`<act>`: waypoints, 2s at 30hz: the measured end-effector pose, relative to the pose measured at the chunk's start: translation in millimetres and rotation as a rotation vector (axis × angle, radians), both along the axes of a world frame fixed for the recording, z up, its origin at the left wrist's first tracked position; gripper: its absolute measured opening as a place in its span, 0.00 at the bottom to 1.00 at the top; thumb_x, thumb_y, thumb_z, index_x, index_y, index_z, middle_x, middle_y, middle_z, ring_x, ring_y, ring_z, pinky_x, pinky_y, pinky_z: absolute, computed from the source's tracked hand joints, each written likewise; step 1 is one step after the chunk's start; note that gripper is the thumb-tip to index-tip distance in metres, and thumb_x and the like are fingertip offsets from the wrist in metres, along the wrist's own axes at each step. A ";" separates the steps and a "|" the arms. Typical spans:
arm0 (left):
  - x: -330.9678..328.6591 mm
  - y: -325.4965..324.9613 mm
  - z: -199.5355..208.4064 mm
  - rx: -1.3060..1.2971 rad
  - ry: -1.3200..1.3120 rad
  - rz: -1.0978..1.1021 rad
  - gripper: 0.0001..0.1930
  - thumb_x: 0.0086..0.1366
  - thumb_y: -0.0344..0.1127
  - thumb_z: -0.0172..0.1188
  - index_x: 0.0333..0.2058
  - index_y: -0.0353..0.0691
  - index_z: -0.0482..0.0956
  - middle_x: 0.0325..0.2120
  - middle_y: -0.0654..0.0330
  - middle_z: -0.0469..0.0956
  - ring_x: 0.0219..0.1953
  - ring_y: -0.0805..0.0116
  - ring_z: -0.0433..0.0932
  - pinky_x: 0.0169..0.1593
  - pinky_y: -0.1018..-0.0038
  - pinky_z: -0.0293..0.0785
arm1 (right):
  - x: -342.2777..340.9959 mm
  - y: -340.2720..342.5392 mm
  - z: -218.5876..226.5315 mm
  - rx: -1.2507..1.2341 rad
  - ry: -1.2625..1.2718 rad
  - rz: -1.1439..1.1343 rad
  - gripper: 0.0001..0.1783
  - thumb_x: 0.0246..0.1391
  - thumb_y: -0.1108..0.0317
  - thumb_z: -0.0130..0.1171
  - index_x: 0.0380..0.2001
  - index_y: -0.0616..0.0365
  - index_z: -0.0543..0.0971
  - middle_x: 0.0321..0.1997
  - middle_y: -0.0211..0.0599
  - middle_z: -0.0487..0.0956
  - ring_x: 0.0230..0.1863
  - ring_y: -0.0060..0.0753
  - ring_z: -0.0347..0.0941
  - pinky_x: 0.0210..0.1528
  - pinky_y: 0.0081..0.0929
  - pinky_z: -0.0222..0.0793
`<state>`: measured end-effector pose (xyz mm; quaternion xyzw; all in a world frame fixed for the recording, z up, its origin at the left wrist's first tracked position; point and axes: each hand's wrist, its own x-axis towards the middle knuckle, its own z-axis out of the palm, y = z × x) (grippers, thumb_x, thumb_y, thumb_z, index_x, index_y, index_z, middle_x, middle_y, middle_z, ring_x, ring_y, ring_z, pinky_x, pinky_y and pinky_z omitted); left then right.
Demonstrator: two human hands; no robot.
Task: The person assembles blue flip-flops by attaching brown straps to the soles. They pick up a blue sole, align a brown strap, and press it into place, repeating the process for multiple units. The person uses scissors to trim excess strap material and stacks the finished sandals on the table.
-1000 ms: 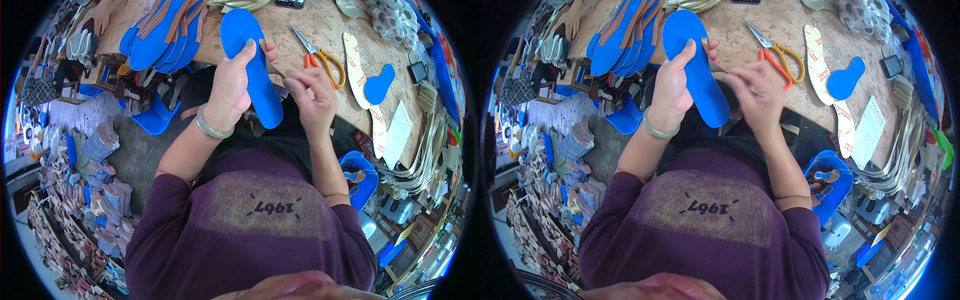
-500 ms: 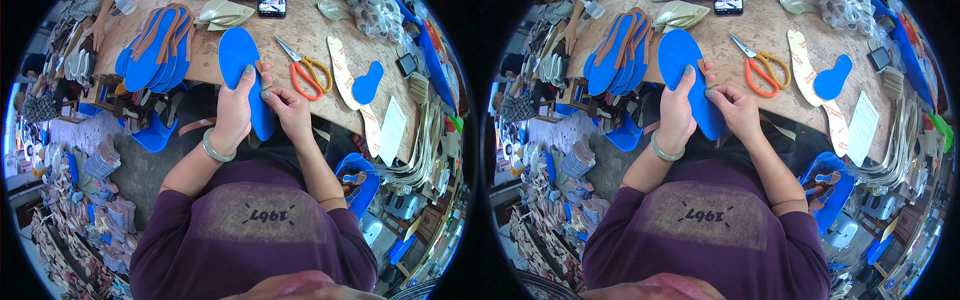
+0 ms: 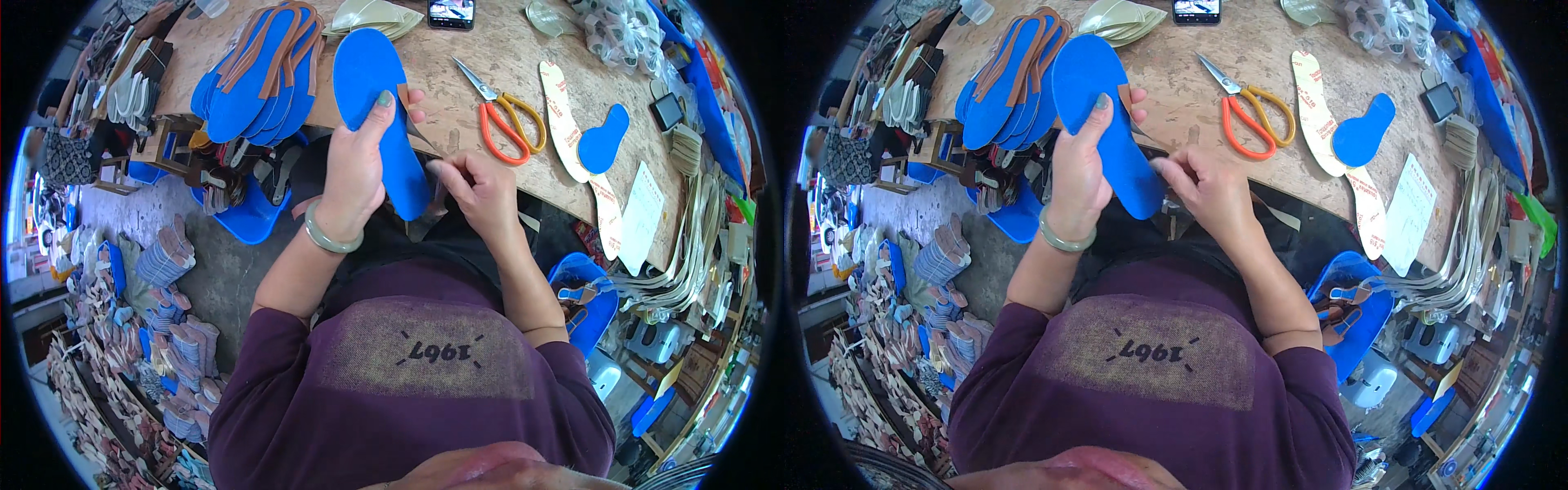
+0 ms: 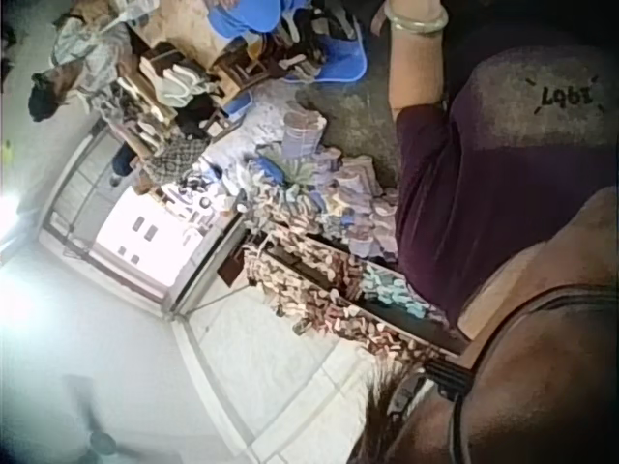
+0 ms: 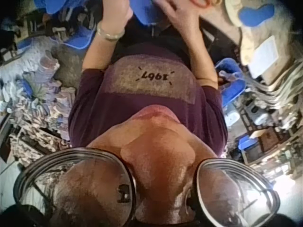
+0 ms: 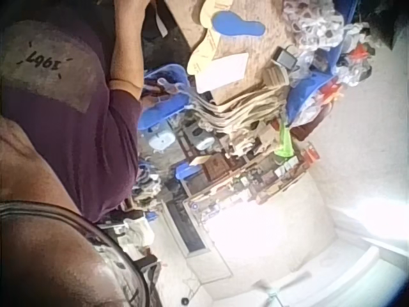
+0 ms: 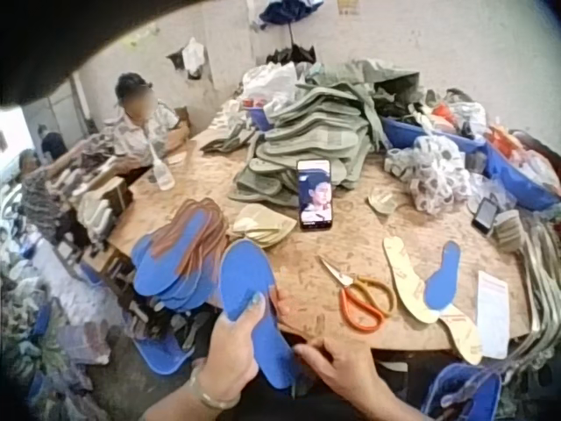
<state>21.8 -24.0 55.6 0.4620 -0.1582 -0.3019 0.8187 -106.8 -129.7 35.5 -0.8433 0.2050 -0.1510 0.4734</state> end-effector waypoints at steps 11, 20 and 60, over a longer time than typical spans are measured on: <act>16.9 8.1 13.9 -0.055 -0.101 -0.201 0.18 0.68 0.40 0.52 0.49 0.32 0.72 0.41 0.54 0.78 0.40 0.68 0.77 0.45 0.73 0.74 | 18.2 -24.1 -8.4 0.509 -0.267 0.046 0.15 0.61 0.66 0.51 0.46 0.65 0.76 0.40 0.37 0.78 0.44 0.28 0.74 0.47 0.26 0.68; 17.1 13.6 3.2 -0.262 -0.142 -0.119 0.17 0.69 0.38 0.49 0.49 0.31 0.70 0.42 0.51 0.76 0.42 0.65 0.77 0.48 0.68 0.74 | 40.1 -5.6 22.1 0.692 -0.187 0.165 0.15 0.61 0.63 0.54 0.48 0.58 0.77 0.27 0.22 0.75 0.24 0.10 0.65 0.25 0.10 0.61; 0.2 -7.8 -12.6 -0.156 0.094 -0.192 0.20 0.69 0.38 0.47 0.54 0.31 0.66 0.49 0.49 0.73 0.50 0.61 0.74 0.54 0.65 0.71 | 43.0 -19.8 -0.8 0.412 -0.171 0.229 0.11 0.57 0.63 0.58 0.27 0.61 0.79 0.22 0.24 0.74 0.22 0.12 0.66 0.27 0.15 0.62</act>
